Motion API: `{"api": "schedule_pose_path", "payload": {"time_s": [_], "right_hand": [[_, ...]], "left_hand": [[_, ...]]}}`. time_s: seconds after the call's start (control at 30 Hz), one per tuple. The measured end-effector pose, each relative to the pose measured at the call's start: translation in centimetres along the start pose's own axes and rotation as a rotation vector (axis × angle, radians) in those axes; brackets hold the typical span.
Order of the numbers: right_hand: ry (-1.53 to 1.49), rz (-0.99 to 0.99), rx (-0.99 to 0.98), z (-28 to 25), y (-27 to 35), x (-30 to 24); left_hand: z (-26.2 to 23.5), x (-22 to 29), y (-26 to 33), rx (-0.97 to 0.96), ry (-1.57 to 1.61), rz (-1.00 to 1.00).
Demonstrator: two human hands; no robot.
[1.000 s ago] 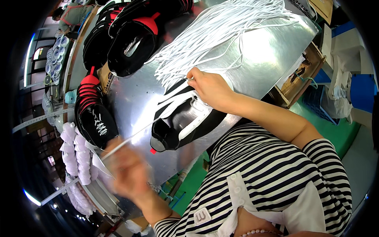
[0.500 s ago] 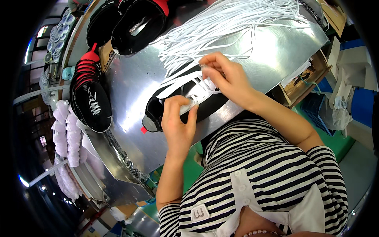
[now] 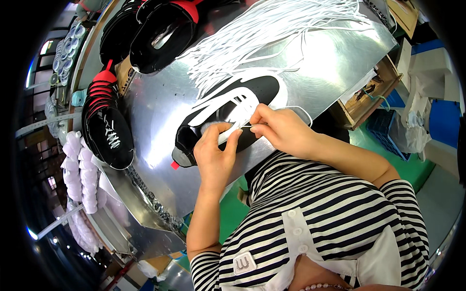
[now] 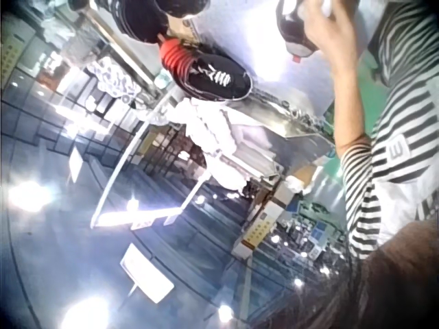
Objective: The person threads a long white lace through the eyelets of a black and white sneaker on a metal table, pulling the lace tight at each step.
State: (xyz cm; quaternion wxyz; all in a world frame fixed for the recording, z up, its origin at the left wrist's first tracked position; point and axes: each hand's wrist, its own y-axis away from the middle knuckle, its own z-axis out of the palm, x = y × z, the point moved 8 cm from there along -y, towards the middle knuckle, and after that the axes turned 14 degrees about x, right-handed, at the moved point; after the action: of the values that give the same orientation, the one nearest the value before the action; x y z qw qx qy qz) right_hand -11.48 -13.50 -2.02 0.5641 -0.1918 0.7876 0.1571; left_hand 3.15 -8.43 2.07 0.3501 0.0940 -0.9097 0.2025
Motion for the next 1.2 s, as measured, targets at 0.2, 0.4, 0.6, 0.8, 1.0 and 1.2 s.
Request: {"api": "schedule_pose_path", "payload": {"time_s": [0.2, 0.4, 0.6, 0.8, 1.0, 1.2], "right_hand": [[0.133, 0.012, 0.006, 2.8, -1.6, -0.3], [0.194, -0.108, -0.068, -2.9, -1.7, -2.9], [0.432, -0.374, -0.351, 2.9, -3.3, -5.1], [0.310, -0.214, -0.330, 2.7, -3.0, -3.9], [-0.285, -0.163, 0.041, -1.9, -4.7, -6.3], [-0.444, 0.015, 0.022, -2.9, -6.5, -7.0]], "left_hand": [[0.3, 0.2, 0.2, -0.032, 0.029, 0.028], [-0.5, 2.1, 1.8, 0.081, -0.108, 0.310], [-0.8, 3.1, 3.3, 0.120, -0.131, 0.508], [-1.1, 2.9, 3.8, 0.121, -0.091, 0.543], [-1.1, 3.3, 3.3, 0.044, 0.001, 0.481], [-1.7, 1.5, 3.3, -0.016, 0.154, 0.260]]}}
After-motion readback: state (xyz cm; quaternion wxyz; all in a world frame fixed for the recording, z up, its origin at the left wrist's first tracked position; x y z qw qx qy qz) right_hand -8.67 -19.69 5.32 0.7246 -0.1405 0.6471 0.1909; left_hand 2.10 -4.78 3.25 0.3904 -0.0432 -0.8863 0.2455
